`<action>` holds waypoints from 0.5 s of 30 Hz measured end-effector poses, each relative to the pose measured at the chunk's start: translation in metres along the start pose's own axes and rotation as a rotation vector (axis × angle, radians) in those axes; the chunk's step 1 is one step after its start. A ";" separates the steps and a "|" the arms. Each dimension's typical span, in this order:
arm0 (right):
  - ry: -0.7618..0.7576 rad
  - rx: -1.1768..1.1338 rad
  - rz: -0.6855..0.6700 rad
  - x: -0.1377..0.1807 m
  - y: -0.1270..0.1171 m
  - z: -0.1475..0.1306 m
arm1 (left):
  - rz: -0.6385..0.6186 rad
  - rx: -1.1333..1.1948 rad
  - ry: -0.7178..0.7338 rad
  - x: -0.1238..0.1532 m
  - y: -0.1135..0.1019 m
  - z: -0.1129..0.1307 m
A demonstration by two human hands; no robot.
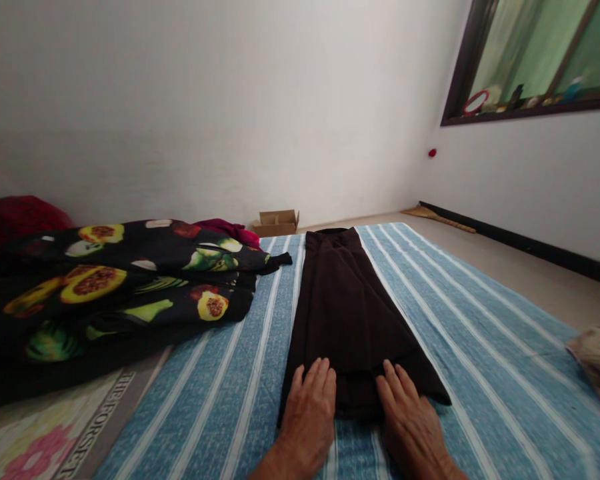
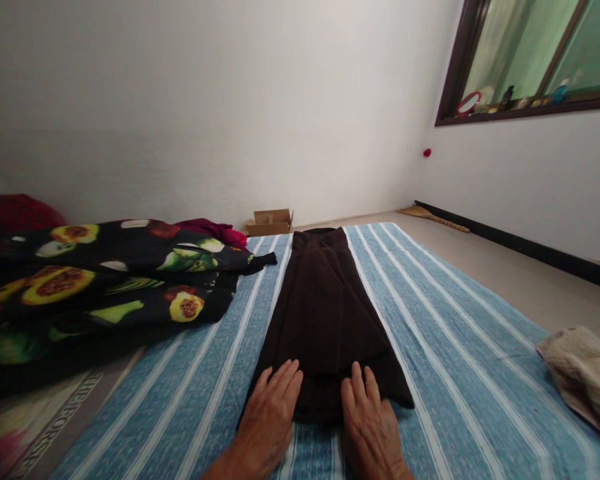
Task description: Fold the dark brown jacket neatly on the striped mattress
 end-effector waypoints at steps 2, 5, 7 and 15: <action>0.002 -0.016 -0.014 -0.002 -0.001 0.002 | -0.010 0.012 -0.002 0.000 -0.001 0.000; -0.012 -0.051 -0.050 -0.005 -0.005 0.005 | -0.034 0.015 -0.009 0.000 -0.005 0.000; -0.039 -0.082 -0.089 -0.007 -0.006 0.005 | -0.052 0.020 -0.017 0.001 -0.006 0.001; -0.025 -0.053 -0.085 -0.003 -0.012 0.003 | -0.045 0.040 -0.032 0.002 -0.003 -0.001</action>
Point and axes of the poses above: each hand's wrist, its own x-axis away from the middle knuckle, its own y-axis out of the palm, z = x × y, the point moved 6 cm from there along -x, towards the middle knuckle, and after that the axes turned 6 degrees about x, right-handed, at the moved point
